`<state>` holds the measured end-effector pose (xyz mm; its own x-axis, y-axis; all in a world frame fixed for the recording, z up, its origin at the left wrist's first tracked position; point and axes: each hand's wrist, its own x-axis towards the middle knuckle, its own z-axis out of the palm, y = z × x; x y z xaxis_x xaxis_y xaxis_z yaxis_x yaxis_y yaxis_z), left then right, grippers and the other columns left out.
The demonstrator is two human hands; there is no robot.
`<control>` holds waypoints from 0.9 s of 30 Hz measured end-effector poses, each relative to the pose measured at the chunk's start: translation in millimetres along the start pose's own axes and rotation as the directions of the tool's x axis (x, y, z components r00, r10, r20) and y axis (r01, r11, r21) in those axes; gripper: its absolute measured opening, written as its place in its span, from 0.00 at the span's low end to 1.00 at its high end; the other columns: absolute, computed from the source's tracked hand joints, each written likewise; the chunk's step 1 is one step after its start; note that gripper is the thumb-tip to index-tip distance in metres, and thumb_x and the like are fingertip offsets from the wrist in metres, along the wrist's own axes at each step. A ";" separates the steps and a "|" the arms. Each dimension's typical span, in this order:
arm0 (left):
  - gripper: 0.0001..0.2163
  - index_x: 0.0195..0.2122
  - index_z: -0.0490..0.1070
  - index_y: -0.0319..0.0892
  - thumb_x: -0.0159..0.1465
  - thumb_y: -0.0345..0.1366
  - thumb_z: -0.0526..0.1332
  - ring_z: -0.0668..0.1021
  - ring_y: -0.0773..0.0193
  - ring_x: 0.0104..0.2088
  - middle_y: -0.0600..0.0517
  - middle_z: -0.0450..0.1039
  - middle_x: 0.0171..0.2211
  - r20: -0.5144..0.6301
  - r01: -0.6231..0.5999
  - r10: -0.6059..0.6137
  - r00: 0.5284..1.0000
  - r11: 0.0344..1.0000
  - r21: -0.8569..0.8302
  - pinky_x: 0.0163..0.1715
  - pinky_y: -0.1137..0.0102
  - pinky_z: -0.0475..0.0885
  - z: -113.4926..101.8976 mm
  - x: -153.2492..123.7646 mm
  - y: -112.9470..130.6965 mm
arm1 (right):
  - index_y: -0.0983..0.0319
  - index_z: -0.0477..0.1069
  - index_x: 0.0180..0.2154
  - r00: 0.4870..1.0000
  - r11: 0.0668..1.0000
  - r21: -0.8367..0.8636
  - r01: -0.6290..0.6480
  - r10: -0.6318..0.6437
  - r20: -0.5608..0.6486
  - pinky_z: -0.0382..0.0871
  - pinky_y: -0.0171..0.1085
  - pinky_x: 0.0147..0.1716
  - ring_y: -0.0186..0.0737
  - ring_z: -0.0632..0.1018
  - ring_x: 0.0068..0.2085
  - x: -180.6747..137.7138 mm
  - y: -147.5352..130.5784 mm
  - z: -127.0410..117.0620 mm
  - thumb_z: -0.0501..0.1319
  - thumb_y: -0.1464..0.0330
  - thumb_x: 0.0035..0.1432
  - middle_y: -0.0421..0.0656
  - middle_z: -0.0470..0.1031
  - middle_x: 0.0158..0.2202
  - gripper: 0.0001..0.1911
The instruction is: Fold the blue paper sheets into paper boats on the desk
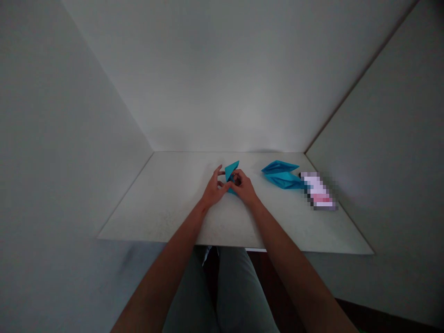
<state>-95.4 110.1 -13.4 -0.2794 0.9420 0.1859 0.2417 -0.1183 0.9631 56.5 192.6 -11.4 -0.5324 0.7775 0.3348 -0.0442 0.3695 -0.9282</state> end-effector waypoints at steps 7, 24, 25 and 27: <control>0.29 0.70 0.67 0.50 0.66 0.33 0.56 0.77 0.72 0.25 0.47 0.78 0.50 0.111 0.043 -0.043 0.993 0.999 0.004 0.15 0.80 0.64 -3.0 48.0 -8.6 | 0.54 0.71 0.43 0.993 0.984 0.152 -0.092 0.102 -0.063 0.68 0.40 0.33 0.40 0.72 0.31 16.6 12.3 -7.1 0.67 0.52 0.56 0.37 0.70 0.30 0.18; 0.29 0.65 0.73 0.44 0.61 0.32 0.58 0.71 0.71 0.24 0.57 0.68 0.30 0.097 -0.011 0.009 0.995 1.000 0.023 0.23 0.74 0.68 -22.0 68.6 -21.0 | 0.56 0.72 0.35 0.974 0.992 0.008 -0.126 0.125 -0.187 0.61 0.38 0.28 0.37 0.68 0.27 52.0 34.6 -13.4 0.71 0.50 0.56 0.36 0.68 0.25 0.19; 0.31 0.66 0.72 0.43 0.60 0.32 0.59 0.71 0.70 0.25 0.57 0.68 0.31 0.116 -0.017 0.014 0.993 0.999 0.031 0.23 0.74 0.67 -22.7 69.0 -21.5 | 0.56 0.72 0.36 0.970 0.992 0.016 -0.126 0.127 -0.209 0.61 0.38 0.28 0.37 0.68 0.27 52.1 35.8 -13.8 0.72 0.50 0.56 0.35 0.68 0.26 0.19; 0.32 0.67 0.72 0.43 0.59 0.33 0.60 0.70 0.69 0.26 0.57 0.68 0.31 0.145 -0.043 0.036 0.989 0.998 0.045 0.25 0.73 0.66 -23.3 69.2 -22.7 | 0.56 0.71 0.37 0.963 0.991 0.025 -0.131 0.133 -0.235 0.62 0.38 0.28 0.38 0.69 0.27 52.1 37.3 -14.5 0.72 0.48 0.56 0.36 0.69 0.26 0.20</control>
<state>-141.8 170.7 -17.9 -0.1333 0.9726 0.1903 0.2952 -0.1444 0.9445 39.3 254.3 -26.2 -0.3194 0.9175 0.2369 0.0046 0.2515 -0.9678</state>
